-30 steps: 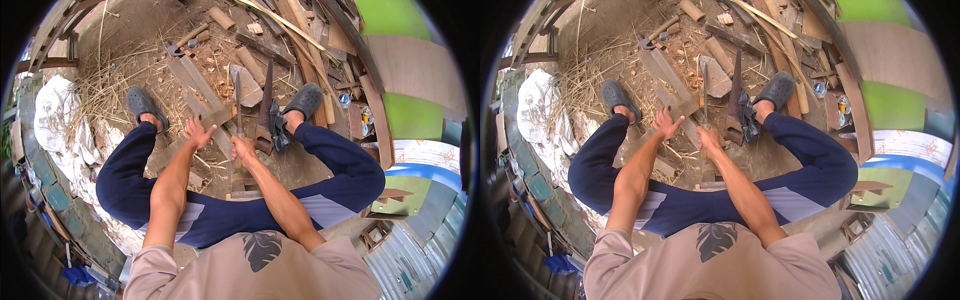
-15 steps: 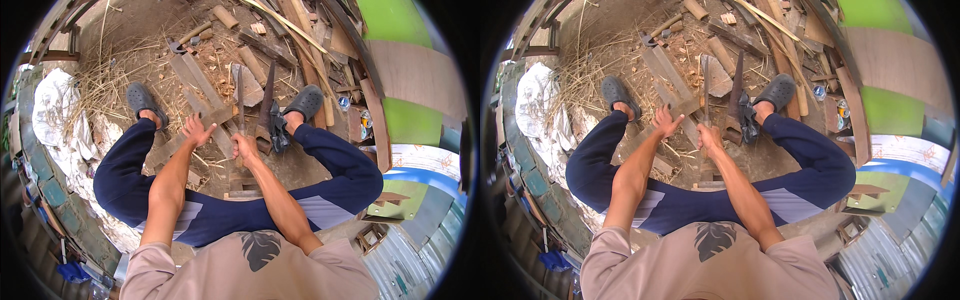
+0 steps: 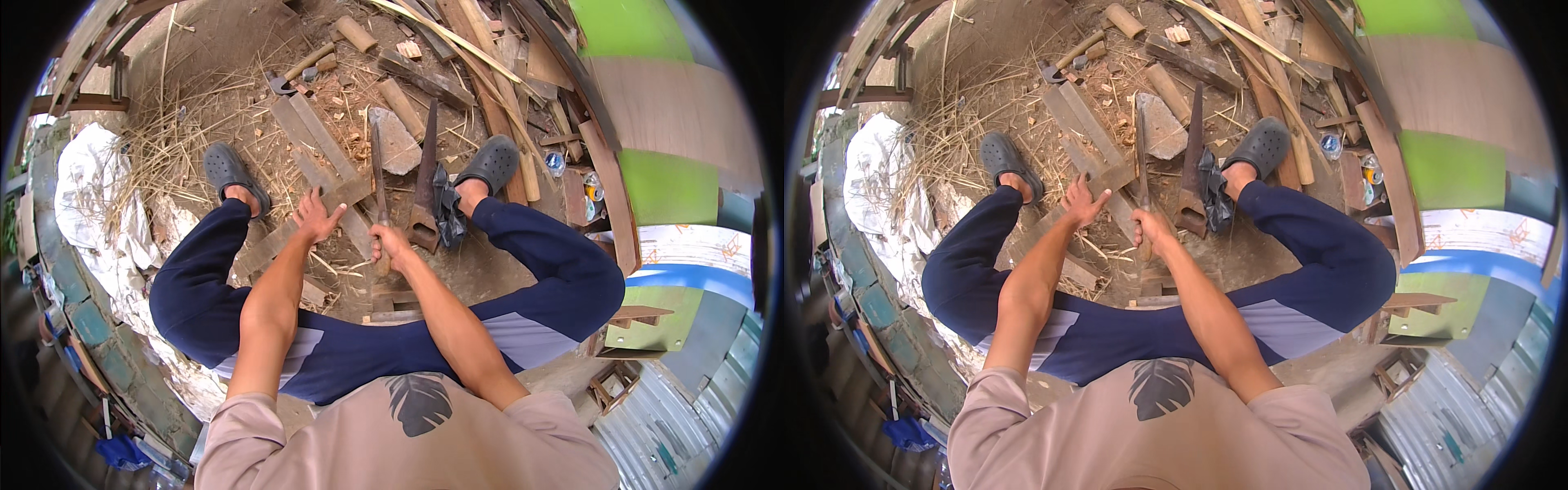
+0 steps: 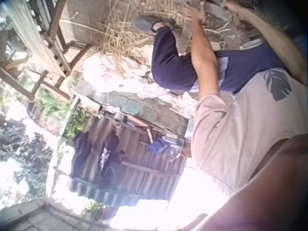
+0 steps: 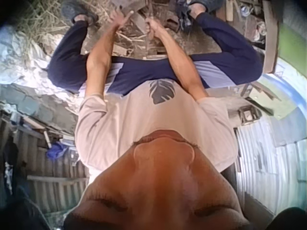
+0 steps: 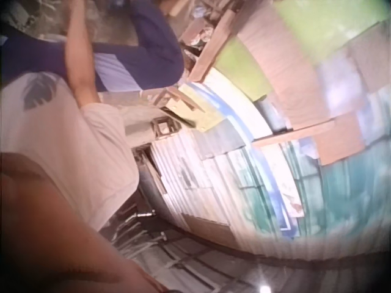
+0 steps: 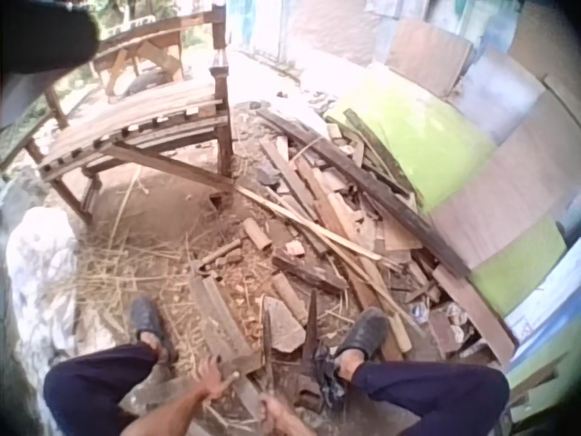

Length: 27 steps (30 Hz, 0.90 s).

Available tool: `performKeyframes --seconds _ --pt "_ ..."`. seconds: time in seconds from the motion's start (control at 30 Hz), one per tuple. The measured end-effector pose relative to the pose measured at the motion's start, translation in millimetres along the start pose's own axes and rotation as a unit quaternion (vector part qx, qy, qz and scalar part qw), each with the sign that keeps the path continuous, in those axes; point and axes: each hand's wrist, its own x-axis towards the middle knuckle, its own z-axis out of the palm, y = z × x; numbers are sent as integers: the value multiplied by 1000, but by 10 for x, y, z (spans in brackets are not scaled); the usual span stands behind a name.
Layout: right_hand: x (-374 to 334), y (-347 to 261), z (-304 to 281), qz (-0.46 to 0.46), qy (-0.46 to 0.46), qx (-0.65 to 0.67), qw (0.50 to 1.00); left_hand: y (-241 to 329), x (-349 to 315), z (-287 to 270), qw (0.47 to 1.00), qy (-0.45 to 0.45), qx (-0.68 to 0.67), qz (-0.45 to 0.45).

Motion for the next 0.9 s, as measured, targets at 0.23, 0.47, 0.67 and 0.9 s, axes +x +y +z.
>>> performKeyframes --seconds 0.23,0.47,0.67,0.9 --pt "-124 -193 23 -68 65 -107 990 172 -228 -162 991 95 91 18" --pt "-275 -573 20 -191 111 -121 968 163 -285 -285 984 41 152 90" --pt "-337 -634 -38 -232 142 -179 945 350 -311 -351 999 -19 29 -26" --pt "-358 -588 32 -227 170 -367 886 186 -286 5 990 67 -110 -60"
